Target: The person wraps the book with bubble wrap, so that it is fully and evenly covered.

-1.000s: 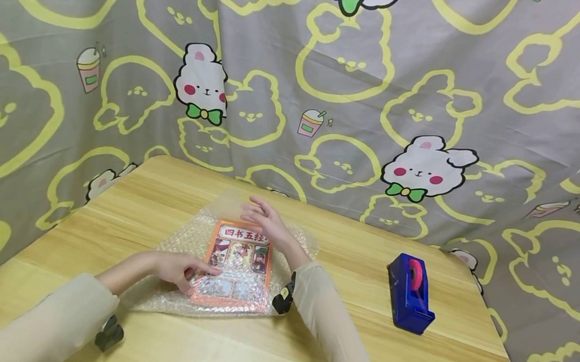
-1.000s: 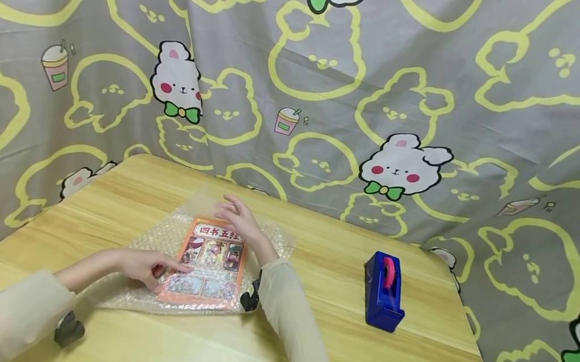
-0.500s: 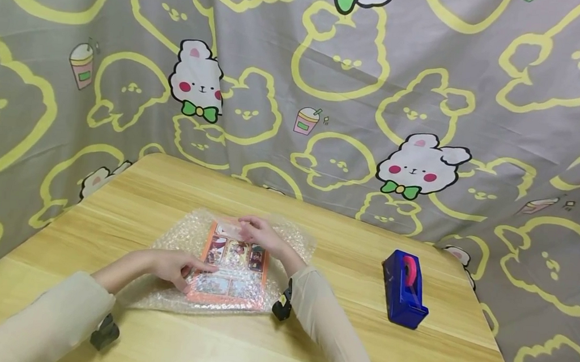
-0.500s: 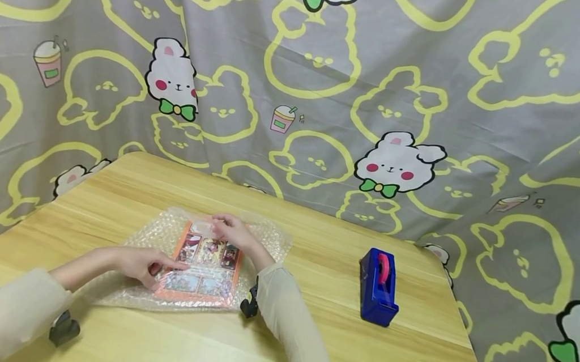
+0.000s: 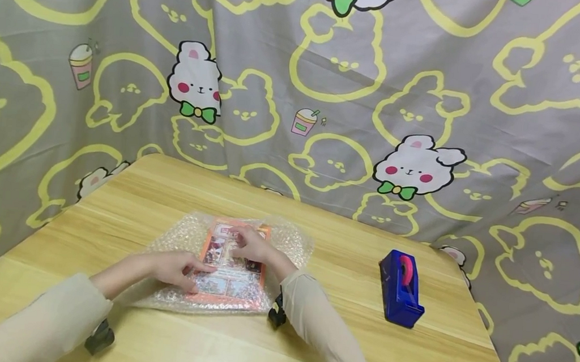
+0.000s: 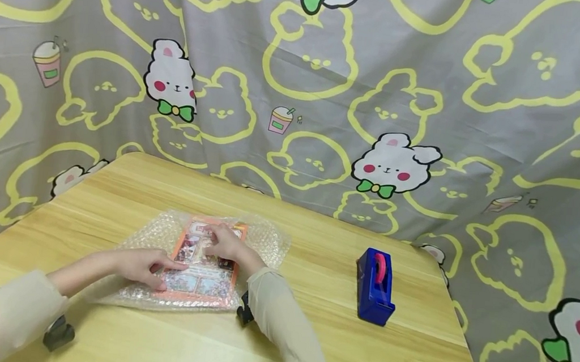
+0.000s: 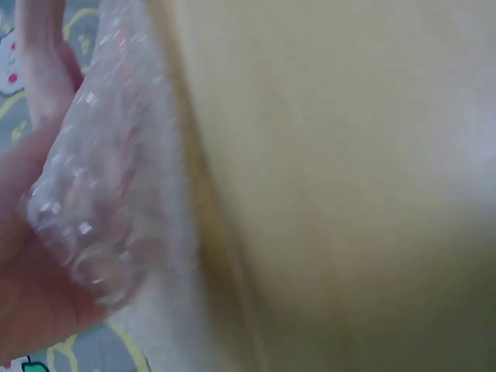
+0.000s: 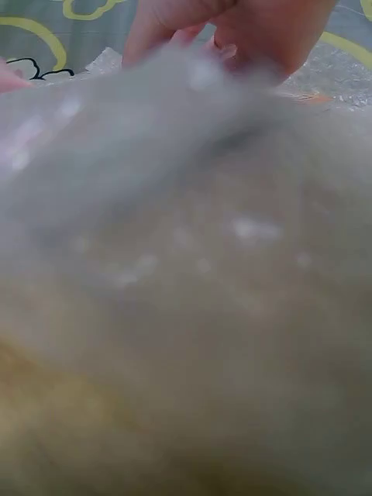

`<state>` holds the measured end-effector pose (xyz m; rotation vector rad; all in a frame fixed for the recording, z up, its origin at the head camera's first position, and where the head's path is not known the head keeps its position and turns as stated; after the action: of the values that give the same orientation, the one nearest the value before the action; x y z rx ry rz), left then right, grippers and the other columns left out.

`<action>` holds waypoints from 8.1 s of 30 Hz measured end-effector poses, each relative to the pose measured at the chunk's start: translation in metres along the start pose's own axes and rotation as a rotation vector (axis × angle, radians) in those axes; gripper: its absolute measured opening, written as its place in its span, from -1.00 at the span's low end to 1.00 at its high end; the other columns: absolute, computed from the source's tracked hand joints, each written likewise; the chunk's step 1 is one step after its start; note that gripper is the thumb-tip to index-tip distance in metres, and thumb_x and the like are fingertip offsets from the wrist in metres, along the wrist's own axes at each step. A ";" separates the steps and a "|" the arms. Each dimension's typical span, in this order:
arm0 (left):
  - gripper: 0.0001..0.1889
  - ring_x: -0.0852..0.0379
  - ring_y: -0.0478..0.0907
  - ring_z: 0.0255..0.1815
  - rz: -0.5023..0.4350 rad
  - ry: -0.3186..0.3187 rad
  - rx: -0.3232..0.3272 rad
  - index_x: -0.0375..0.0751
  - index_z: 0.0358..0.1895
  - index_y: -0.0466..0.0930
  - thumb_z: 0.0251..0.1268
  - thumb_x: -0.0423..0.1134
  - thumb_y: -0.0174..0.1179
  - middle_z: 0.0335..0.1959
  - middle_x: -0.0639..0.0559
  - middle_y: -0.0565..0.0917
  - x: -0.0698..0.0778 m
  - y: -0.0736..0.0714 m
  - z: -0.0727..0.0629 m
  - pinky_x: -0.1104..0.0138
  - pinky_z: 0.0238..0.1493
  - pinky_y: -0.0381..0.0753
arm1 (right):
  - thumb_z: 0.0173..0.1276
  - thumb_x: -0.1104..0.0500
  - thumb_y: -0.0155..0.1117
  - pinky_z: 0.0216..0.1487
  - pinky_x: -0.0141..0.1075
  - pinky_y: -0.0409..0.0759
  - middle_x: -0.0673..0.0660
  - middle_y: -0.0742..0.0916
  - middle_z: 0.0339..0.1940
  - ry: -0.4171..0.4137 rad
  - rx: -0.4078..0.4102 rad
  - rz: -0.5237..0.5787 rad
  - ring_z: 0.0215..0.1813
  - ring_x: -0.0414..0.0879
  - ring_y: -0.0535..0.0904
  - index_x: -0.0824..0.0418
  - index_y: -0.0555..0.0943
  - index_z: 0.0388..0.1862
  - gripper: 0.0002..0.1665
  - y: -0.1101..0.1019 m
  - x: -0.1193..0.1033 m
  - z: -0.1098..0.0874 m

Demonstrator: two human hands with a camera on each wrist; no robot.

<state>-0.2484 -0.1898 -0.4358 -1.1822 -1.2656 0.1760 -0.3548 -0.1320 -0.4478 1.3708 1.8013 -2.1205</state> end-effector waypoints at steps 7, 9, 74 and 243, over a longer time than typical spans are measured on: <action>-0.54 -0.40 0.09 0.24 0.228 0.053 0.206 -0.05 -0.17 0.68 -0.32 -0.05 0.43 0.27 -0.46 0.15 0.004 -0.013 0.009 -0.25 0.13 0.19 | 0.13 0.20 0.32 -0.15 -0.40 0.41 0.07 0.48 -0.26 -0.027 0.004 -0.002 -0.21 -0.16 0.34 0.22 0.31 0.28 -0.28 0.003 0.008 0.001; -0.56 -0.47 -0.06 0.32 0.232 0.059 0.186 -0.05 -0.24 0.67 -0.36 -0.05 0.44 0.35 -0.44 0.07 0.004 -0.013 0.012 -0.34 0.16 0.00 | 0.12 0.26 0.32 -0.12 -0.39 0.40 0.11 0.48 -0.23 0.012 0.003 0.004 -0.19 -0.14 0.35 0.25 0.33 0.26 -0.30 0.002 0.004 -0.001; -0.06 -0.50 -0.21 0.33 0.104 0.027 -0.079 -0.26 0.37 0.09 -0.07 0.06 0.32 0.39 -0.38 -0.09 -0.002 0.002 0.021 -0.43 0.11 -0.13 | 0.18 0.28 0.26 -0.09 -0.27 0.53 0.27 0.58 -0.06 0.125 0.185 0.183 -0.16 -0.03 0.52 0.42 0.24 0.30 -0.28 -0.077 0.101 -0.085; -0.27 0.27 0.44 -0.61 -0.576 -0.377 0.312 -0.69 0.29 -0.28 0.38 -0.18 -0.11 0.10 -0.58 0.34 -0.061 -0.061 -0.050 0.44 -0.50 0.50 | 0.15 -0.49 -0.12 0.39 0.00 -0.44 0.14 -0.35 0.45 0.217 -0.260 -0.483 0.44 0.05 -0.50 0.02 -0.34 0.47 0.15 0.021 0.021 -0.041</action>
<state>-0.2601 -0.2873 -0.4210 -0.4958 -1.7857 0.1644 -0.3329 -0.0955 -0.4749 1.2352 2.6110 -1.8688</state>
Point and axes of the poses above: each hand's wrist, its own z-axis towards the middle knuckle, its own y-axis out of the palm, x = y × z, the point moved 10 cm from there along z, towards the middle knuckle
